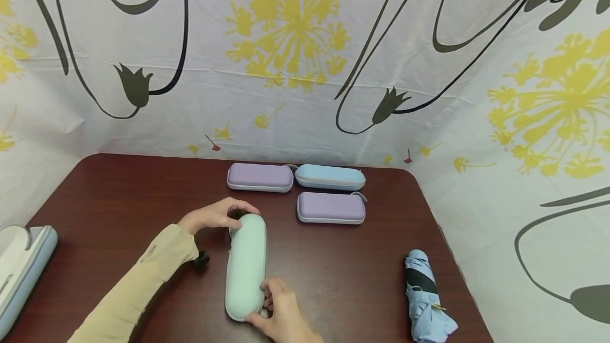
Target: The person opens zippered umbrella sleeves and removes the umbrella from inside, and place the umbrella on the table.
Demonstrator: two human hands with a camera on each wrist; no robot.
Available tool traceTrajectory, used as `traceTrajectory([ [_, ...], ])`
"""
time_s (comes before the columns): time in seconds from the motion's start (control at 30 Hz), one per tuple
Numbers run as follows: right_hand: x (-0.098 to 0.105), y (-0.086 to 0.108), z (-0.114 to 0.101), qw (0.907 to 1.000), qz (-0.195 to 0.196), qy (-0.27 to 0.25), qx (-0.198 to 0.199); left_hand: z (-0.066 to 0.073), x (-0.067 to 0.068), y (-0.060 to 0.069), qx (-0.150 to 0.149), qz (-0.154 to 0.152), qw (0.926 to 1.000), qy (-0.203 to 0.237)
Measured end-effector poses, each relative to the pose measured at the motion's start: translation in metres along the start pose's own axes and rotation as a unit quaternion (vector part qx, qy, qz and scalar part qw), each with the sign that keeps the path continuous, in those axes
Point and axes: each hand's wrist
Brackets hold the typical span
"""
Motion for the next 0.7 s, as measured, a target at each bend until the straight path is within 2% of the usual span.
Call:
traceTrajectory([
  [0.07,0.000,0.000,0.000,1.0000,-0.003,0.001,0.005,0.006,-0.002,0.004,0.006,0.029,0.9985,-0.046],
  [0.13,0.001,-0.001,0.001,0.9999,-0.006,0.002,0.016,0.015,-0.008,0.008,0.020,0.070,0.9924,-0.099],
  [0.2,0.001,-0.001,0.002,0.9996,-0.010,0.005,0.028,0.027,-0.018,0.011,0.058,0.115,0.9795,-0.155],
  [0.27,0.001,-0.002,0.003,0.9992,-0.014,0.006,0.038,0.040,-0.029,0.014,0.120,0.156,0.9621,-0.189],
  [0.37,0.001,-0.002,0.004,0.9983,-0.020,0.008,0.054,0.060,-0.049,0.018,0.216,0.194,0.9373,-0.193],
  [0.47,0.003,-0.004,0.005,0.9971,-0.026,0.007,0.071,0.074,-0.063,0.020,0.267,0.217,0.9221,-0.177],
  [0.6,0.004,-0.006,0.004,0.9938,-0.035,0.022,0.103,0.081,-0.070,0.021,0.295,0.225,0.9115,-0.178],
  [0.7,0.005,-0.006,0.003,0.9891,-0.039,0.050,0.133,0.081,-0.070,0.021,0.300,0.215,0.9123,-0.177],
])
Point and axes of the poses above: each hand's wrist, its own y-axis away from the middle knuckle, its own x-axis out of the back of the hand, z = x × y, and after that the axes turned 15 degrees about -y, right-handed
